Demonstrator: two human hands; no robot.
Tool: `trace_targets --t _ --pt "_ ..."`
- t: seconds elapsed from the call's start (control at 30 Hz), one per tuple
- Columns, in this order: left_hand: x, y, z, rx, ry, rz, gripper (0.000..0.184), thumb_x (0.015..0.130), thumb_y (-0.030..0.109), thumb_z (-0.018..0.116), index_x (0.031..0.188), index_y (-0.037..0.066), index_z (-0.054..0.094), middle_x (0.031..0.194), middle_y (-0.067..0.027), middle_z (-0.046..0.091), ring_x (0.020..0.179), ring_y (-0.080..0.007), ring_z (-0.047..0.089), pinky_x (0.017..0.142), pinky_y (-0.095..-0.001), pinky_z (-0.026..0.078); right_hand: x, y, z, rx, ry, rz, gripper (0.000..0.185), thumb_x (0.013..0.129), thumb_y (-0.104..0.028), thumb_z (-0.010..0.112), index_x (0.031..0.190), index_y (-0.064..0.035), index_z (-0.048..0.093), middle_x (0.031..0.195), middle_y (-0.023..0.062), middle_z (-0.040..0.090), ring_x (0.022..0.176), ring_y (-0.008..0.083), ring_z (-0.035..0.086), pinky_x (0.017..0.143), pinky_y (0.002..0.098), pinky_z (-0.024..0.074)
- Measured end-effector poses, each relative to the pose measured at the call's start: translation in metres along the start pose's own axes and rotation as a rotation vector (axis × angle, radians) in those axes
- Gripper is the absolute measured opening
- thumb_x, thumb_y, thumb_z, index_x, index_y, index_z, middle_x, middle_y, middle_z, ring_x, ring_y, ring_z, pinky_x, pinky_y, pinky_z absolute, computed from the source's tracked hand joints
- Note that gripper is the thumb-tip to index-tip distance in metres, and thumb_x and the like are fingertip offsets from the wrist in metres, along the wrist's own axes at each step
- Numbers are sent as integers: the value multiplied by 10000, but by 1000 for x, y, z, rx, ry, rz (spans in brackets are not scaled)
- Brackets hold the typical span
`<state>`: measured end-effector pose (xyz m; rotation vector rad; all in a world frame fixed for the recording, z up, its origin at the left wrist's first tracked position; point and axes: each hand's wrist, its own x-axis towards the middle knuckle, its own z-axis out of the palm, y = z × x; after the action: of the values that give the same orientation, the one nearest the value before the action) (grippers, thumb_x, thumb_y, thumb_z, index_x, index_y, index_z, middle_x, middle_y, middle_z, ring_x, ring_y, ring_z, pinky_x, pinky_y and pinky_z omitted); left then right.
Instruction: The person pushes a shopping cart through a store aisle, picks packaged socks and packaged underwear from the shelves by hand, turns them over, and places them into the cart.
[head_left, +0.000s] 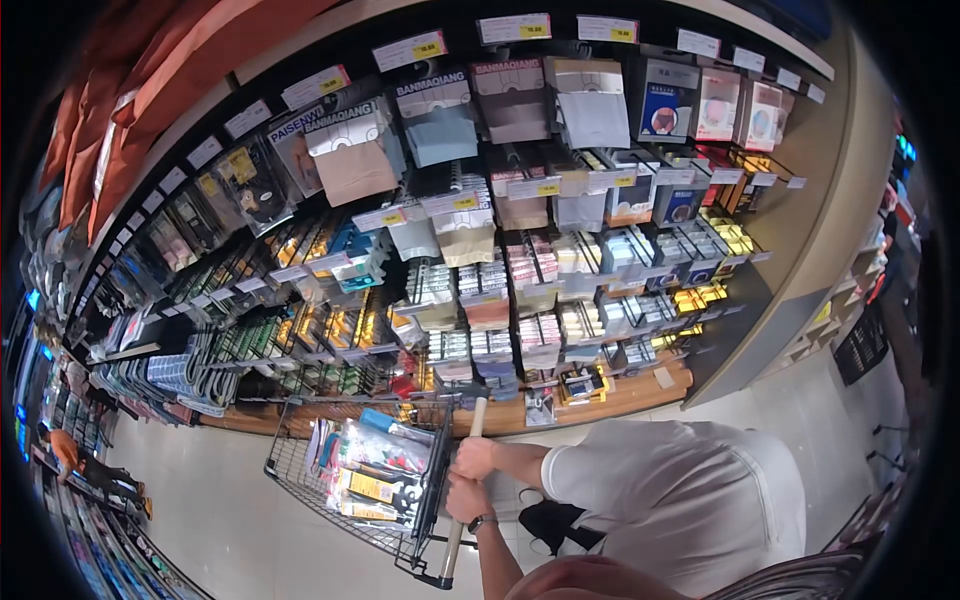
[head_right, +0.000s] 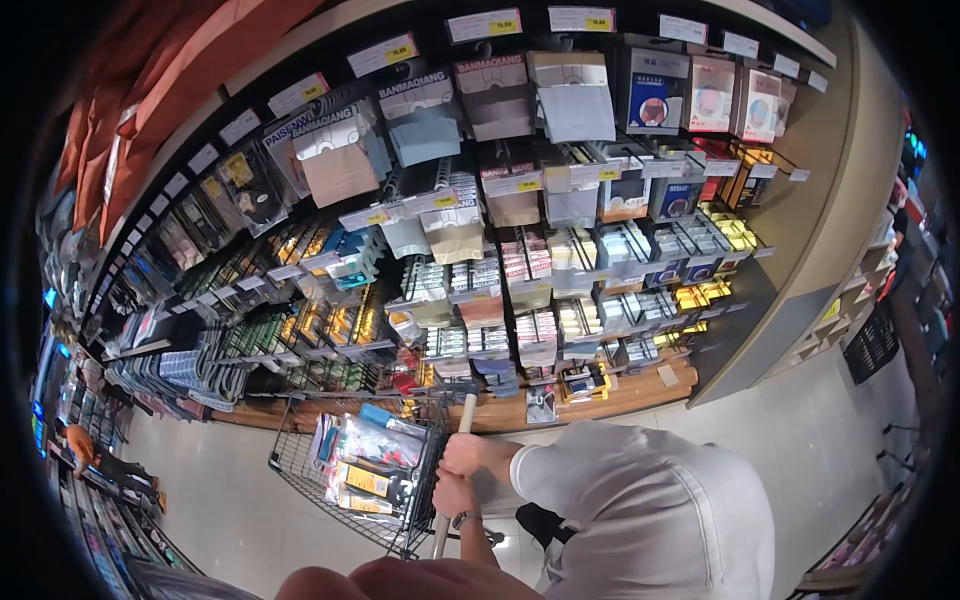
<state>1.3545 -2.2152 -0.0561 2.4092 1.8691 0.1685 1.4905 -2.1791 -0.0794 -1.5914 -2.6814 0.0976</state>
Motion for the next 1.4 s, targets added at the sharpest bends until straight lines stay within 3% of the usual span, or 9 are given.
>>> trace_targets --t 0.5,0.63,0.77,0.83,1.0,1.07,1.23,1.3,1.4 --pt "-36 107 19 -5 0 -29 234 865 284 720 898 95 585 755 -130 725 719 -345 730 629 -464 573 -95 57 3 60 -46 -31 231 744 -302 744 890 -131 693 905 21 742 985 212 705 829 390 526" --pt "-69 122 30 -133 183 87 168 810 175 717 861 83 587 751 -126 682 694 -365 676 611 -505 511 -178 30 -6 585 665 199 408 697 -58 704 1094 -63 609 1159 73 601 1242 273 506 1038 429 429" --pt "-101 133 33 -102 417 106 156 760 110 680 901 64 630 726 -138 599 693 -369 584 650 -523 431 -342 51 -12 1111 145 291 290 891 -120 663 1172 -70 611 1132 99 678 1147 272 611 1022 399 473" --pt "-106 141 40 -37 351 48 143 768 135 684 894 73 664 723 -131 635 688 -365 624 638 -516 468 -425 83 -16 1225 -44 530 165 930 -159 622 1076 -88 652 1048 78 696 1050 262 650 909 396 516" --pt "-89 167 16 127 -136 -142 147 763 250 734 868 147 740 732 -136 732 682 -360 730 600 -473 584 -535 142 -29 801 73 870 149 972 -149 590 1088 -74 647 999 90 702 964 292 674 827 412 537" --pt "-91 174 15 65 -95 -158 164 763 259 739 884 149 742 735 -140 730 685 -360 729 606 -478 581 -536 164 -29 793 97 937 150 976 -151 589 1094 -75 643 996 93 701 948 290 679 829 405 537" --pt "-83 164 20 98 -223 -103 234 796 304 745 949 126 741 747 -146 731 703 -385 724 634 -483 586 -452 184 -80 870 183 890 173 988 -173 591 1111 -64 646 1002 98 707 961 284 682 831 401 539" --pt "-79 134 47 -239 -258 22 322 823 332 741 1027 82 730 827 -187 735 792 -411 722 704 -493 587 -419 182 -92 885 269 780 203 992 -209 582 1110 -59 651 1013 119 709 959 301 680 828 414 536" --pt "-52 111 26 -291 -448 155 466 851 348 744 1159 4 681 959 -244 723 918 -448 701 802 -513 573 -382 199 -134 937 413 707 131 966 -76 578 1066 -50 660 1026 97 681 972 271 655 836 368 533"
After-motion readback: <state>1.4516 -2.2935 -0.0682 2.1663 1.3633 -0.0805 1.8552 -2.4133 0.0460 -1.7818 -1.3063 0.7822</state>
